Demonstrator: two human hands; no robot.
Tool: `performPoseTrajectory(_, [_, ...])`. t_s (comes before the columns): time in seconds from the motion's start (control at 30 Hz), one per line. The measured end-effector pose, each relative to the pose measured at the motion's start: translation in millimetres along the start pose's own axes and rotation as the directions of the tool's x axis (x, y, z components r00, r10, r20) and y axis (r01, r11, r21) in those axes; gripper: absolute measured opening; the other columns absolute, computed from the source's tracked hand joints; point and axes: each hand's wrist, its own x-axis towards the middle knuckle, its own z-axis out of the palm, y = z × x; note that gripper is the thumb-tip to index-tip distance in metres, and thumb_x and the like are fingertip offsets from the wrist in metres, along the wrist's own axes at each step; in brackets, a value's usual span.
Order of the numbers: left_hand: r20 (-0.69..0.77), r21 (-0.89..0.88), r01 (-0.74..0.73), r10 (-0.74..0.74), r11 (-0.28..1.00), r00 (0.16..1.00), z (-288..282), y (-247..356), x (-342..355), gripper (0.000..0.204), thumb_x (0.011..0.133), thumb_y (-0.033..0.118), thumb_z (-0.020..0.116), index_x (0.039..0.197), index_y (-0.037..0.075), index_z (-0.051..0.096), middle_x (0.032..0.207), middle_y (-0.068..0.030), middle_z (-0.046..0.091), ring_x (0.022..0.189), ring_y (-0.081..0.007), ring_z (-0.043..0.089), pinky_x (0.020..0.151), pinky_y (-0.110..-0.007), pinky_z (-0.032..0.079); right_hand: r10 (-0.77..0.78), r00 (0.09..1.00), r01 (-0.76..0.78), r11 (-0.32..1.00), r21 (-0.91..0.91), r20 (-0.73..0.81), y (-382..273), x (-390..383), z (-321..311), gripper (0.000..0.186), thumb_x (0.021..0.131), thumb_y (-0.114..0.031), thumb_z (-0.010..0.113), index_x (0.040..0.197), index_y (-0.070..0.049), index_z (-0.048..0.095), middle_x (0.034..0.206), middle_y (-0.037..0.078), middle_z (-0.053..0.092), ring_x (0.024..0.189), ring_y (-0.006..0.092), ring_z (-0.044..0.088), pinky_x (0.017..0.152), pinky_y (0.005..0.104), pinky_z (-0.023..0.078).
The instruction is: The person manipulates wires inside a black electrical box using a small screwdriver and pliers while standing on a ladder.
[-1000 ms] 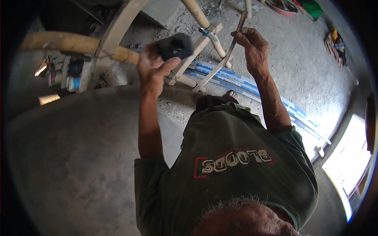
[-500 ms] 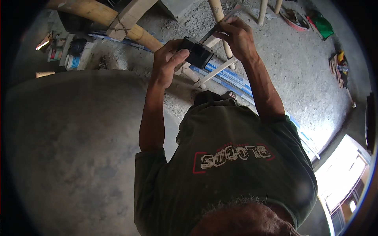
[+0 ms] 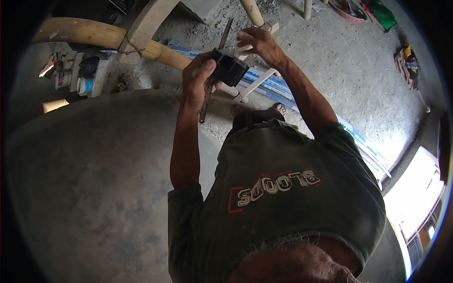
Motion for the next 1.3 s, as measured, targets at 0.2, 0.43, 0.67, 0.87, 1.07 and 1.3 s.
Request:
performPoseTrajectory(0.2, [-0.202,0.255,0.062,-0.009,0.965,0.979,-21.1,-13.5,-5.0,0.044,0.097,0.035,0.064,0.113,-0.006,0.064,0.080,-0.0052,0.064,0.064,-0.0091,0.055,0.059,-0.025,0.044,-0.193,0.969,-0.079,0.362,-0.929,-0.158,120.1,59.9,-133.4,0.078,0.083,-0.048,0.076,0.133,0.005,0.050,0.126,0.033,0.056,0.132,0.0481,0.044,0.107,0.0517,0.042])
performPoseTrajectory(0.43, [-0.232,0.342,-0.010,0.094,0.940,0.968,-23.3,-3.5,-4.3,0.045,0.098,0.037,0.064,0.110,-0.005,0.067,0.085,-0.0049,0.067,0.072,-0.0105,0.059,0.067,-0.027,0.049,-0.098,0.927,-0.317,0.314,-0.895,-0.363,143.4,114.4,-142.9,0.048,0.090,-0.036,0.064,0.126,-0.008,0.049,0.125,0.028,0.060,0.116,0.0471,0.059,0.096,0.0553,0.049])
performPoseTrajectory(0.67, [-0.167,0.327,-0.118,0.180,0.938,0.970,-28.8,-6.0,2.5,0.053,0.099,0.046,0.059,0.109,-0.006,0.067,0.087,-0.0045,0.066,0.083,-0.0095,0.058,0.075,-0.024,0.046,-0.113,0.909,-0.342,0.348,-0.873,-0.402,122.2,104.4,-120.0,0.032,0.093,-0.032,0.060,0.115,-0.010,0.052,0.114,0.024,0.067,0.108,0.0472,0.063,0.089,0.0551,0.050])
performPoseTrajectory(0.87, [-0.019,0.120,-0.074,0.077,0.990,0.997,-22.2,2.2,16.0,0.054,0.100,0.041,0.055,0.120,-0.008,0.062,0.107,-0.0125,0.068,0.096,-0.0187,0.067,0.083,-0.030,0.052,-0.754,0.642,0.191,-0.018,-0.981,0.139,52.0,90.5,-133.8,0.026,0.096,-0.024,0.060,0.113,-0.005,0.055,0.108,0.021,0.067,0.103,0.0419,0.064,0.082,0.0509,0.050])
performPoseTrajectory(1.07, [0.088,0.128,-0.135,0.124,0.983,0.988,-11.1,21.8,37.8,0.043,0.098,0.037,0.057,0.100,-0.005,0.069,0.083,-0.0043,0.067,0.074,-0.0090,0.059,0.067,-0.024,0.046,-0.397,0.848,0.485,0.848,0.213,-0.350,-88.2,-35.7,-71.9,0.036,0.103,-0.028,0.048,0.118,0.003,0.058,0.125,0.023,0.061,0.125,0.0407,0.054,0.102,0.0642,0.045])
performPoseTrajectory(1.3, [0.281,0.325,-0.147,0.053,0.934,0.958,24.4,46.0,62.9,0.048,0.092,0.042,0.064,0.096,-0.005,0.071,0.079,-0.0019,0.065,0.072,-0.0085,0.056,0.065,-0.025,0.043,-0.093,0.920,0.329,0.710,0.622,-0.380,-25.8,-117.5,-86.9,0.029,0.104,-0.031,0.044,0.103,-0.005,0.057,0.127,0.029,0.057,0.130,0.0462,0.049,0.109,0.0737,0.034])
